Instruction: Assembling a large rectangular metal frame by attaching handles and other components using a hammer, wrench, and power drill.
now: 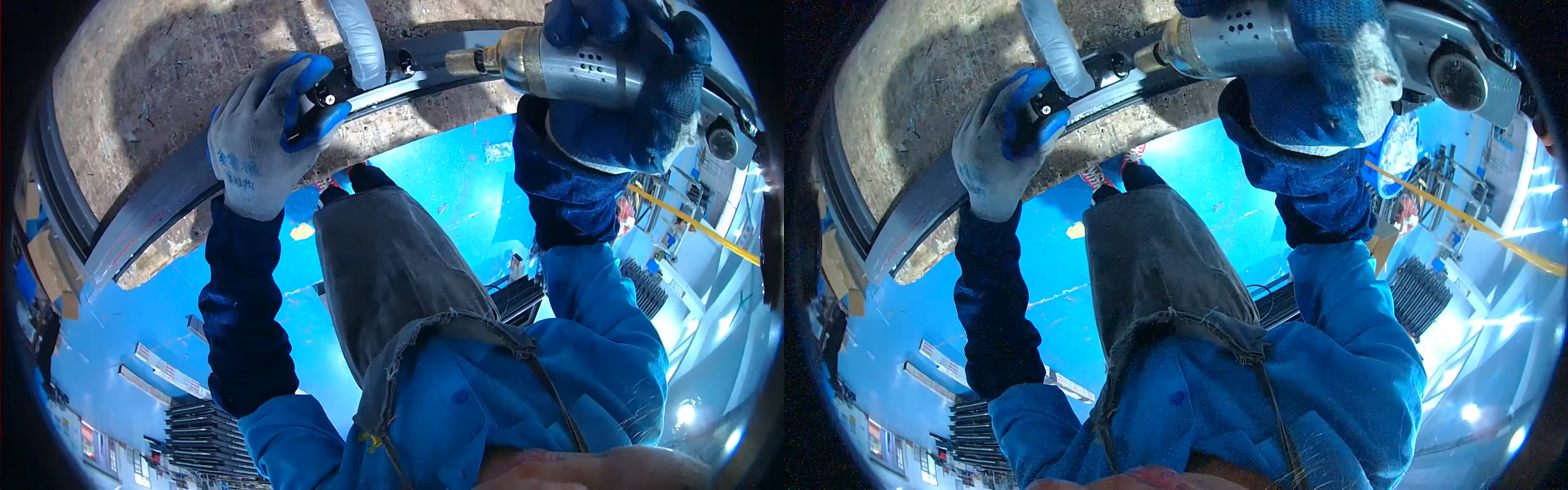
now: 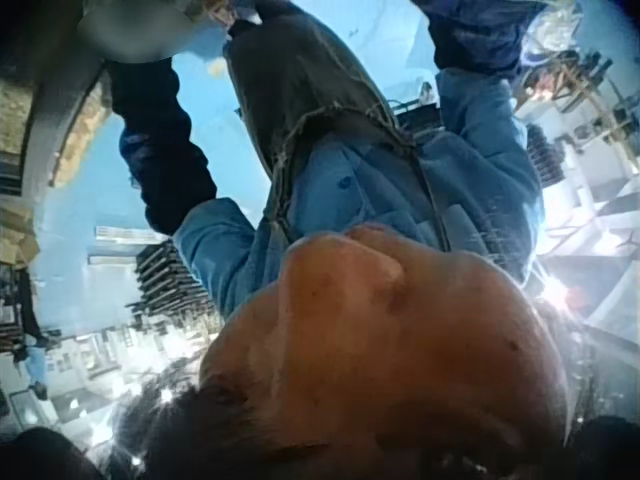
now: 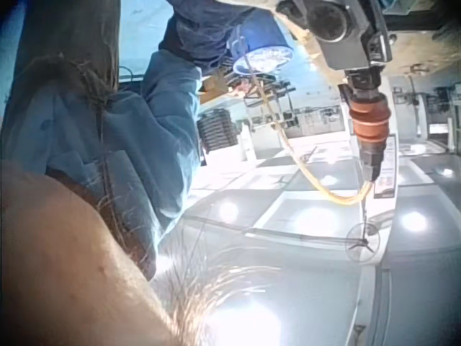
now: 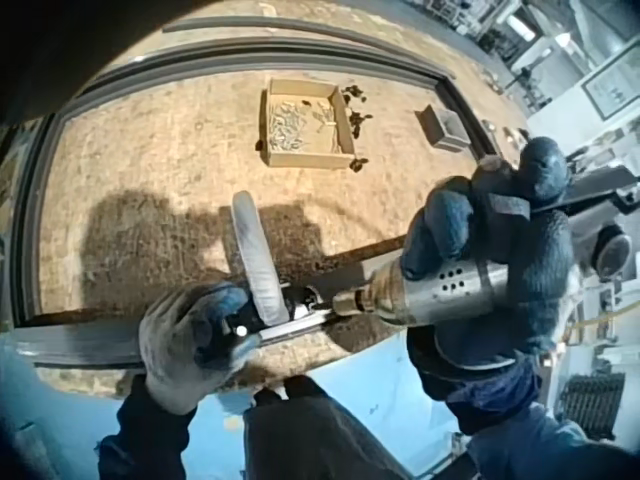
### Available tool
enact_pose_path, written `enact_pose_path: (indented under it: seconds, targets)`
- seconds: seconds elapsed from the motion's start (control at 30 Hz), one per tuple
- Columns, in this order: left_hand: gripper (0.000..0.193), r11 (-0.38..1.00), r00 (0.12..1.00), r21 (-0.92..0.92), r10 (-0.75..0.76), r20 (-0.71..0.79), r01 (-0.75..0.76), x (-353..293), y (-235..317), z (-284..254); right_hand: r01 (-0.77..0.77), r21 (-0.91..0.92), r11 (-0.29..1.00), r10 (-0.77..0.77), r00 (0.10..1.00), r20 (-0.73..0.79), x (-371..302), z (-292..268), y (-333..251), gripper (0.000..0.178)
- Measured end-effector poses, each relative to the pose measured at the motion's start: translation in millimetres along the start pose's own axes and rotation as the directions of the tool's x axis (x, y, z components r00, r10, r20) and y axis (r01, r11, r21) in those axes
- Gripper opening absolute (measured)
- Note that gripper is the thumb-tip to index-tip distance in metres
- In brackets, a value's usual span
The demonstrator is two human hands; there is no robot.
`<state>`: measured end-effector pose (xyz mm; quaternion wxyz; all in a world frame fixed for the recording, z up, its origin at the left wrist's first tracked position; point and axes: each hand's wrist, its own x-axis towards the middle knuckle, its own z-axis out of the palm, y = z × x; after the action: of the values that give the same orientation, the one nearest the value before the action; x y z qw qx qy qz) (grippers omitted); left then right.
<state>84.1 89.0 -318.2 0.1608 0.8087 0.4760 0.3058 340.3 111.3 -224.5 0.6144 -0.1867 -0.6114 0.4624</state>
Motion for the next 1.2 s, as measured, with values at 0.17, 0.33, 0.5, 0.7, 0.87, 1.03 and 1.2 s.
enact_pose_path:
  seconds: [0.17,0.33,0.5,0.7,0.87,1.03,1.2]
  targets:
    - [0.042,0.997,0.998,-0.036,0.063,-0.032,-0.064,2.0,2.7,-0.3,-0.014,0.179,0.984,0.044,0.985,-0.167,-6.5,14.2,9.5,0.044]
    - [0.043,0.999,0.998,0.000,0.054,-0.028,-0.054,0.5,1.4,-1.2,0.013,-0.061,0.998,-0.013,1.000,-0.011,5.3,10.7,2.1,0.043]
    - [0.045,0.995,0.995,-0.041,0.088,-0.047,-0.090,3.7,-0.2,2.5,0.012,-0.149,0.989,0.008,0.990,0.138,3.2,8.0,-4.0,0.040]
    - [0.046,0.994,0.993,-0.045,0.098,-0.071,-0.102,-0.6,-2.7,5.1,-0.026,-0.158,0.987,0.035,0.998,0.057,-11.7,17.7,-4.3,0.040]
    - [0.045,0.995,0.992,0.012,0.101,-0.073,-0.100,-2.1,-2.2,3.4,-0.025,-0.156,0.987,0.029,0.999,0.023,-12.0,19.7,-5.6,0.040]
    - [0.051,0.996,0.994,-0.016,0.083,-0.065,-0.084,-2.2,1.8,0.2,-0.027,-0.149,0.988,0.028,1.000,0.004,-9.8,21.0,-6.9,0.041]
    - [0.050,0.999,0.999,0.003,0.036,-0.019,-0.036,0.5,5.5,2.4,-0.056,-0.156,0.986,0.055,0.998,-0.009,-13.9,22.0,-4.6,0.041]
